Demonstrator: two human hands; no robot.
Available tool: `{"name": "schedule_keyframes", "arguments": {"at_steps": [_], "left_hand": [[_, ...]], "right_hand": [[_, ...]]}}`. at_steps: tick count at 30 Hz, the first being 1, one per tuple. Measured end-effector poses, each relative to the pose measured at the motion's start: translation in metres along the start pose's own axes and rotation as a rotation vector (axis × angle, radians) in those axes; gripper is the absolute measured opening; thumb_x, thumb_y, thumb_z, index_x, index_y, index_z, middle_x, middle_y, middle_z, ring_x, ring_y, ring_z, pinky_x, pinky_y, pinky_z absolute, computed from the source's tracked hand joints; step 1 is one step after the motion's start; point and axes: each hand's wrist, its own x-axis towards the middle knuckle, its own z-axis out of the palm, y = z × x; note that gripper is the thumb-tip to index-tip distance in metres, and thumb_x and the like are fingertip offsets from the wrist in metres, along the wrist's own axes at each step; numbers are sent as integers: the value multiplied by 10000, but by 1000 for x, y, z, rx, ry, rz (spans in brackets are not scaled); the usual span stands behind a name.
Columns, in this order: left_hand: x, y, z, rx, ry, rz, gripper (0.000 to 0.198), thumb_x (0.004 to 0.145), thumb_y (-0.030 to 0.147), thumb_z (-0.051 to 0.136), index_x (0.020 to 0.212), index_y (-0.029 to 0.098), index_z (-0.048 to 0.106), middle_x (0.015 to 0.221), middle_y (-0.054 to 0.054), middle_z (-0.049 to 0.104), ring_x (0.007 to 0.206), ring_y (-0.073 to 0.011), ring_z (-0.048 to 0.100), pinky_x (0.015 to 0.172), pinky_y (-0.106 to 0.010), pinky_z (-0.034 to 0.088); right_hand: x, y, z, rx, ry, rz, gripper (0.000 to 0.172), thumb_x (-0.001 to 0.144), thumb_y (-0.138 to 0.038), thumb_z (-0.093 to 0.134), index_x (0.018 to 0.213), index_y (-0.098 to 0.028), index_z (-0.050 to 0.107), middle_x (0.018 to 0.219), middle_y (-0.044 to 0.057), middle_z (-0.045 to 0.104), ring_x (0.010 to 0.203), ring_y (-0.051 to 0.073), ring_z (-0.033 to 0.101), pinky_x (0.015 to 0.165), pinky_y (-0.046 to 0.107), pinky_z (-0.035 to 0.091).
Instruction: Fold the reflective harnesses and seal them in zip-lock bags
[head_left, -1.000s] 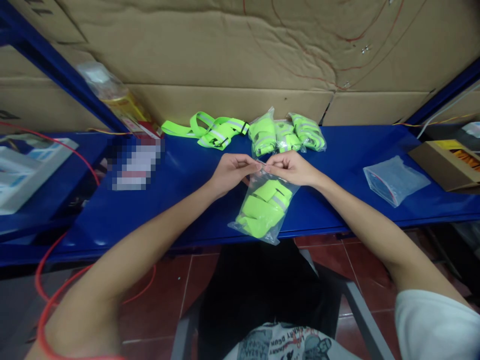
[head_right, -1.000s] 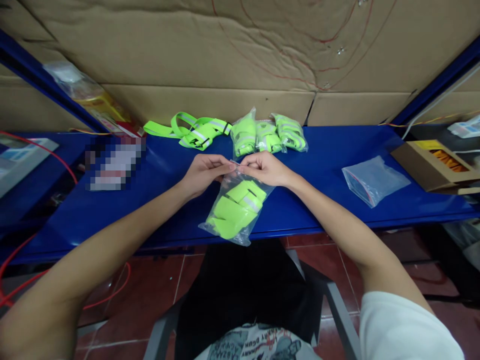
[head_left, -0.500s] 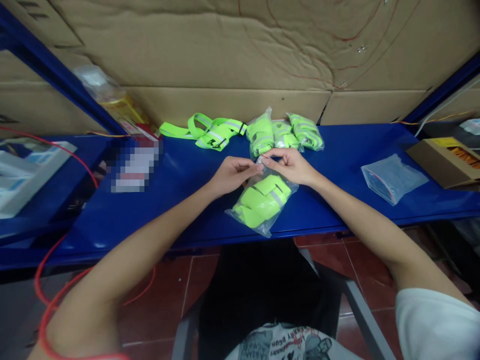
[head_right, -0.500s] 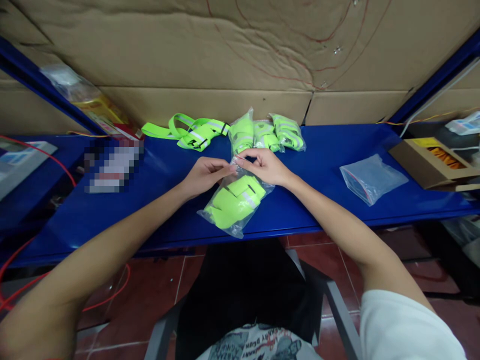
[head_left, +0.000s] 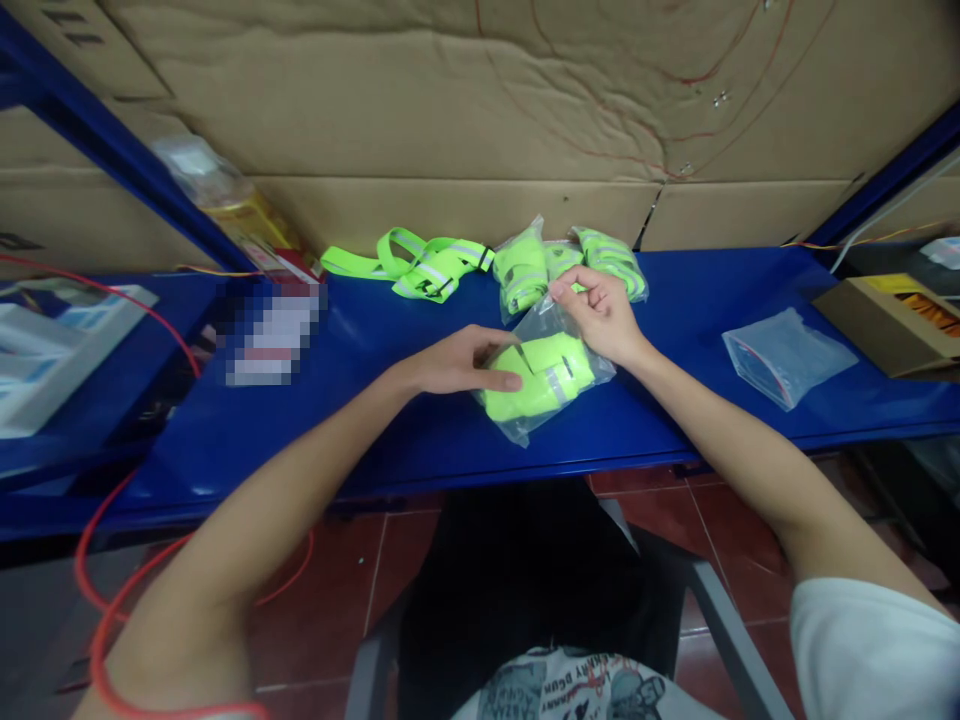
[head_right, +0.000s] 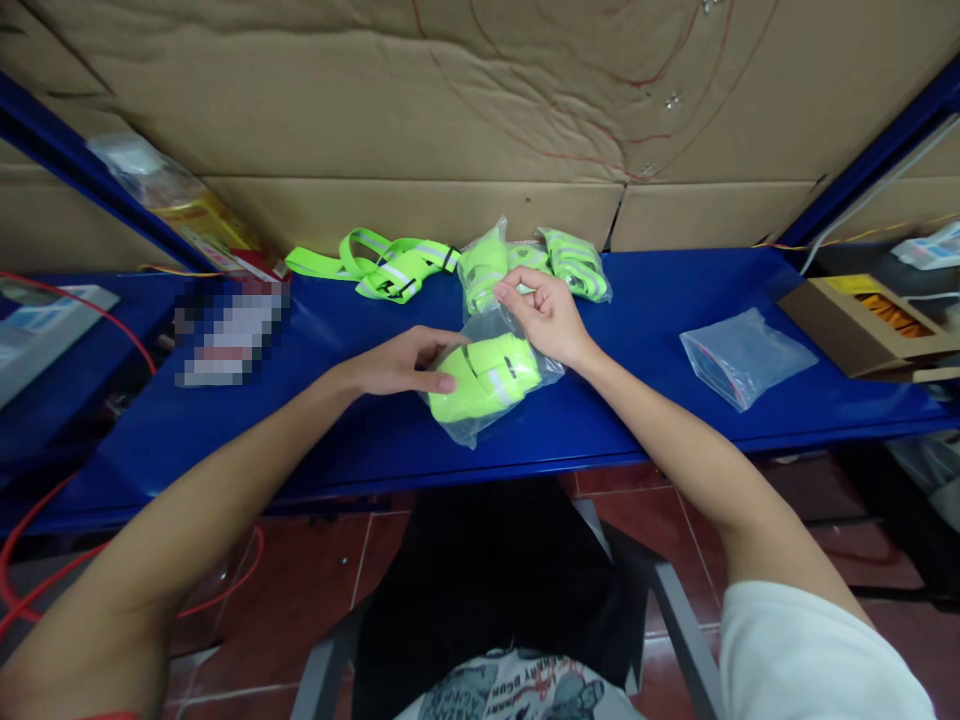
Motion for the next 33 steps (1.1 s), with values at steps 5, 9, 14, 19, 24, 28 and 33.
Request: {"name": "schedule_keyframes", "arguments": {"at_steps": [5,9,14,19,24,28,33], "left_hand": [[-2,-4,-10,11,195,5,636,646,343,1001,1217,207,756,968,-42,793,783,-170,725,692,-247,580],[3,-12,-15,-113,489,65,750,609,376,1023,1274,211,720,1080,-64,797,873,-201,763,753,-279,624],[13,-29,-27,-137,704,194,840,504,418,1080,1227,214,704,987,-40,798,836,-188,767,715,-257,633],[13,-28,-24,-209,472,140,703,582,424,1061,1171,176,767,1034,-84,829,786,-213,787,593,-289,668],[19,-30,-1,-279,599,147,583,685,483,1013,1113,161,782,1031,-100,843,793,-205,797,637,-310,707],[25,-39,3,-267,649,223,618,741,570,962,1165,172,753,1105,-105,836,862,-214,804,672,-318,705],[25,-44,-12,-28,716,297,657,935,737,702,1285,183,749,1165,-130,812,953,-212,779,814,-351,666]], "right_hand": [[2,0,-9,77,-125,-12,645,876,-879,663,983,-244,699,640,-17,572,611,166,566,533,285,428],[-1,-3,-14,72,-430,205,704,789,-813,819,1039,-164,709,663,35,694,551,172,649,458,283,502],[-1,-3,-11,131,-273,209,720,757,-712,911,1150,-152,687,617,26,696,467,192,674,418,291,565],[9,2,-15,307,-35,112,1002,726,-669,946,1527,-238,526,833,19,755,613,214,754,483,303,623],[10,2,-18,332,-135,125,882,677,-588,991,1404,-222,650,1078,75,793,859,232,799,599,318,699],[1,4,0,216,-399,201,703,737,-572,962,1260,-161,735,958,88,814,754,216,796,525,286,659],[6,10,2,260,-107,62,578,797,-700,884,961,-175,705,805,66,781,668,181,756,472,257,594]]}}
